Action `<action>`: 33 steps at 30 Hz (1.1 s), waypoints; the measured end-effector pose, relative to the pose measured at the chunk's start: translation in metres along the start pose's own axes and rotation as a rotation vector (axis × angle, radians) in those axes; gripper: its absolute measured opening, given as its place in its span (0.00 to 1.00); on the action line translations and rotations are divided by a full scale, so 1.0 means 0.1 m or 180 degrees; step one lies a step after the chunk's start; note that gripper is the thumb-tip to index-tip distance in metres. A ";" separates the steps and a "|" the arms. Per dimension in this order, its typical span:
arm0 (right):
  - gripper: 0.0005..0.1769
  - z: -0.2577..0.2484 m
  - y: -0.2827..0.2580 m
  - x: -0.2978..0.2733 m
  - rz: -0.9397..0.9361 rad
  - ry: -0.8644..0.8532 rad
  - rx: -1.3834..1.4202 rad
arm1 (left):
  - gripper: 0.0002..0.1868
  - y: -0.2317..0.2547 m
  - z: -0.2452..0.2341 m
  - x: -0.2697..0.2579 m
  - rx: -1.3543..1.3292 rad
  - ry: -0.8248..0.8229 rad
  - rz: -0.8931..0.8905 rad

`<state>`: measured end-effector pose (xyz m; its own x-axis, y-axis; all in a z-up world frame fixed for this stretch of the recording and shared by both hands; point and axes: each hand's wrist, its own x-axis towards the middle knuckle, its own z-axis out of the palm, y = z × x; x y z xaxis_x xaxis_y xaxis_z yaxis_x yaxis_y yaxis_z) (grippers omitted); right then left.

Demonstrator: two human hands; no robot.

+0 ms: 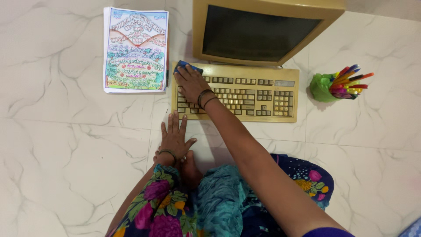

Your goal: The person sits on the floor and wipes the top, sides, and screen of a beige CRT monitor with a blue cloth. They then wipe the keys of the matching beige keyboard.

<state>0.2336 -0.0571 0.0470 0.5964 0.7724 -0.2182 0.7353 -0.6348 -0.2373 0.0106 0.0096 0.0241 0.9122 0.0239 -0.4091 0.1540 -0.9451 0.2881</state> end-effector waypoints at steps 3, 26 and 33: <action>0.34 -0.05 0.08 -0.09 0.0059 -0.0108 -0.0063 | 0.54 0.04 -0.02 0.00 0.0073 -0.0046 -0.0029; 0.31 0.33 3.05 -2.48 0.1693 0.1706 0.0059 | 0.54 0.07 -0.05 -0.04 0.0015 0.0022 -0.0110; 0.22 0.47 2.40 -2.45 0.1426 0.2049 -0.0021 | 0.55 0.07 -0.04 -0.04 0.0020 0.0037 -0.0128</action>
<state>0.2493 -0.3994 -0.0013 0.9045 0.3029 0.3002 0.3811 -0.8900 -0.2503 0.0095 0.0040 0.0310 0.9097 0.0656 -0.4100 0.1882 -0.9453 0.2663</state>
